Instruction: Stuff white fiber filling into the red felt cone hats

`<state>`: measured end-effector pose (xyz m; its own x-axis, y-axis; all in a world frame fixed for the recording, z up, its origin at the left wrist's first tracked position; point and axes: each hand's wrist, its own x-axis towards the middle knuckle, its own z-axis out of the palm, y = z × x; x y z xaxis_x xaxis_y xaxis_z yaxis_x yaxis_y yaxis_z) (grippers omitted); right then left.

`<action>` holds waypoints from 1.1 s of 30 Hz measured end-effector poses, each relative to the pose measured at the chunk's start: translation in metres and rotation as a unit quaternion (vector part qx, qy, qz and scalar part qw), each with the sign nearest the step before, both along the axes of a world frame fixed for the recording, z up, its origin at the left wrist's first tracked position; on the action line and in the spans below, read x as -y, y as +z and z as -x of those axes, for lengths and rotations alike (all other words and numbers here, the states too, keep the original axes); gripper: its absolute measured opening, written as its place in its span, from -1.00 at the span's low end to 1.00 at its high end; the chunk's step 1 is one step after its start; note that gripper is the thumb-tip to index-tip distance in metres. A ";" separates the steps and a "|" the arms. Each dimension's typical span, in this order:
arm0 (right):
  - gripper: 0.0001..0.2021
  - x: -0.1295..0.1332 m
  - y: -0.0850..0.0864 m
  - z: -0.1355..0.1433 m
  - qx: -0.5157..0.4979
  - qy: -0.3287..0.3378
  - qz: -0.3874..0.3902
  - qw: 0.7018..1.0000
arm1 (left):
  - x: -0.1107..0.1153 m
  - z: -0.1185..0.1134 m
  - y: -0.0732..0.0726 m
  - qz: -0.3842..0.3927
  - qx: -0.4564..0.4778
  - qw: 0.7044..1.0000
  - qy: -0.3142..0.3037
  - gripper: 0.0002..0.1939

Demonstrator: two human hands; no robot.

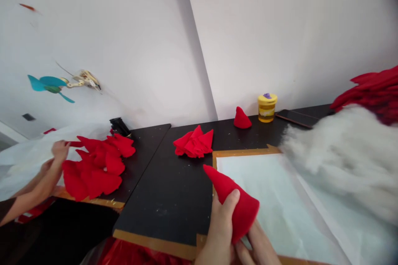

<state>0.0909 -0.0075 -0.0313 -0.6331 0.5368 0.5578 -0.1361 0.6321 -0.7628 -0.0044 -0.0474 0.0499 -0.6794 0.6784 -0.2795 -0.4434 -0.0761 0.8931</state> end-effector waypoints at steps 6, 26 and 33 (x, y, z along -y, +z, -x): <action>-0.54 -0.030 0.019 -0.015 -0.028 -0.080 -0.199 0.976 | -0.001 0.014 -0.003 -0.029 0.084 0.996 -0.008 -0.43; -0.86 -0.029 -0.006 0.004 -0.060 0.009 -0.200 0.978 | 0.016 0.005 0.010 0.003 -0.067 0.985 -0.159 -0.48; -0.82 -0.019 -0.007 0.006 -0.079 -0.038 -0.254 0.963 | 0.012 0.025 0.006 -0.099 -0.025 0.995 -0.012 -0.26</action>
<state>0.0849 0.0120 -0.0386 -0.4874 0.2112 0.8473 -0.1637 0.9310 -0.3262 -0.0292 -0.0591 0.0557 -0.6725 0.7327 -0.1045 -0.4024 -0.2434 0.8825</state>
